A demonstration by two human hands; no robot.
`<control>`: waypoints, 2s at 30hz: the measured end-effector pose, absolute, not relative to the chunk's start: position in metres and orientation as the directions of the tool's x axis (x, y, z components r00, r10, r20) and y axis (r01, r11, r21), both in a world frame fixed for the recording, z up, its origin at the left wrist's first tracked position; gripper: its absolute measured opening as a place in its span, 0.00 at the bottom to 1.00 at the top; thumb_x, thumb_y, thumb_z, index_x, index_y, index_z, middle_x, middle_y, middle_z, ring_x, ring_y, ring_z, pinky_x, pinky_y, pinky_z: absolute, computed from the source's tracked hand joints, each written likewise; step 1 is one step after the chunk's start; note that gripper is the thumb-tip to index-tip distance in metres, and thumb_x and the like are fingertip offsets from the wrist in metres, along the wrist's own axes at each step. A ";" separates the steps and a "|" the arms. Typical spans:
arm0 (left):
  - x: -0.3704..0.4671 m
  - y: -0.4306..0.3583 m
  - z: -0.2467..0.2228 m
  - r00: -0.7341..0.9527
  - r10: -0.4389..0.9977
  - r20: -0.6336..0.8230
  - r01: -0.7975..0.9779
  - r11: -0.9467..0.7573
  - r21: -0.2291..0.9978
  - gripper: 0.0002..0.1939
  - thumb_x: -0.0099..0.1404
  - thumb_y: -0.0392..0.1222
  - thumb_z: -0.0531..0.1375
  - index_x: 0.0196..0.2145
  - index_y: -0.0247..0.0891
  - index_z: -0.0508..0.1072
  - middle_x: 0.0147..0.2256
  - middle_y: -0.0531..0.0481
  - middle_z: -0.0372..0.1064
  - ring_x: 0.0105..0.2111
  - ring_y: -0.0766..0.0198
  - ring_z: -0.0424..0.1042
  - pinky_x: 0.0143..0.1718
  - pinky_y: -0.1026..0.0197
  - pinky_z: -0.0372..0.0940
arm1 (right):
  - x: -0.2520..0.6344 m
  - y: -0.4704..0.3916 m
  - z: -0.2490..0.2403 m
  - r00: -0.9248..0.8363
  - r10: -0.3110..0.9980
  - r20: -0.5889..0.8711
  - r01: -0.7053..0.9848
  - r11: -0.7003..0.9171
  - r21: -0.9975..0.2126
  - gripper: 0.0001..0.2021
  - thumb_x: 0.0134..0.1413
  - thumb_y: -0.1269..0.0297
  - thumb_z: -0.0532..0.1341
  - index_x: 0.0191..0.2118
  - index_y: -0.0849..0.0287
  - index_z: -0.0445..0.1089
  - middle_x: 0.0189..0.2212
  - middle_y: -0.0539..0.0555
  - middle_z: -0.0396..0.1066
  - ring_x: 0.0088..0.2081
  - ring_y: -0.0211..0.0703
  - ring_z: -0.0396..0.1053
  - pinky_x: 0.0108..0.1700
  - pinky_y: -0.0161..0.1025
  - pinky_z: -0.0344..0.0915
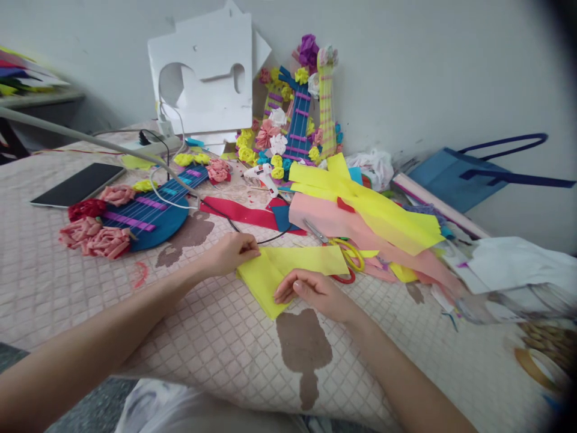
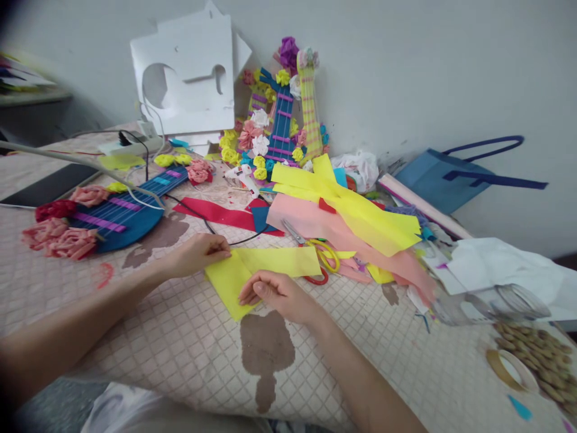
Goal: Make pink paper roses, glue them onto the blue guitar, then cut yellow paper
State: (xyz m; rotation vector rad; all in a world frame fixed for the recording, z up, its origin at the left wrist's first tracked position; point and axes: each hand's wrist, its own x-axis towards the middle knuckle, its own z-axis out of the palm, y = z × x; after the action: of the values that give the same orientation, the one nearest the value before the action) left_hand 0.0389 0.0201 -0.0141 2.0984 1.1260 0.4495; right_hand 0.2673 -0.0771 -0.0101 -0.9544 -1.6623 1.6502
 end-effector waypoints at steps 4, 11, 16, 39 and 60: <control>0.038 0.021 -0.017 0.564 0.825 -0.016 0.580 -0.383 0.719 0.15 0.58 0.50 0.54 0.28 0.35 0.70 0.23 0.52 0.68 0.23 0.67 0.63 0.25 0.65 0.55 | 0.264 -0.079 -0.007 -0.565 0.820 -0.091 0.098 -0.043 -0.994 0.19 0.61 0.50 0.54 0.41 0.62 0.71 0.36 0.57 0.74 0.40 0.42 0.74 0.45 0.42 0.69; 0.038 0.021 -0.017 0.566 0.824 -0.011 0.581 -0.390 0.715 0.15 0.58 0.50 0.54 0.27 0.35 0.70 0.23 0.51 0.68 0.23 0.67 0.63 0.25 0.65 0.55 | 0.259 -0.084 -0.008 -0.634 0.768 -0.093 0.040 -0.087 -0.995 0.23 0.57 0.46 0.55 0.42 0.63 0.71 0.37 0.58 0.74 0.40 0.44 0.73 0.44 0.43 0.69; 0.039 0.021 -0.016 0.561 0.828 -0.007 0.587 -0.392 0.708 0.14 0.58 0.50 0.54 0.27 0.35 0.70 0.23 0.52 0.68 0.23 0.67 0.62 0.25 0.65 0.55 | 0.256 -0.086 -0.011 -0.678 0.733 -0.061 -0.016 -0.097 -0.995 0.24 0.59 0.45 0.53 0.46 0.62 0.70 0.42 0.60 0.73 0.44 0.45 0.72 0.48 0.46 0.67; 0.033 0.026 -0.009 0.542 0.840 -0.009 0.404 -0.252 0.879 0.16 0.57 0.53 0.57 0.29 0.36 0.68 0.25 0.51 0.69 0.25 0.66 0.66 0.25 0.65 0.58 | 0.262 -0.074 -0.012 0.066 0.987 0.147 0.063 0.143 -0.988 0.16 0.58 0.49 0.57 0.38 0.57 0.68 0.28 0.50 0.66 0.26 0.35 0.64 0.27 0.34 0.64; 0.037 0.022 0.004 0.255 0.964 0.070 0.164 -0.114 0.980 0.18 0.52 0.55 0.61 0.28 0.36 0.67 0.23 0.54 0.62 0.22 0.71 0.60 0.22 0.68 0.53 | 0.253 -0.074 -0.023 -0.119 0.984 -0.130 0.079 -0.121 -0.989 0.18 0.48 0.50 0.64 0.26 0.60 0.63 0.22 0.48 0.70 0.14 0.27 0.56 0.16 0.29 0.51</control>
State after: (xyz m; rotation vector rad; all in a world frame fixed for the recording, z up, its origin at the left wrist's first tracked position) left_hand 0.0366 0.0223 0.0037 1.5163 1.0991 0.9961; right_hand 0.2531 -0.0739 -0.0234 -1.2953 -1.2924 1.3610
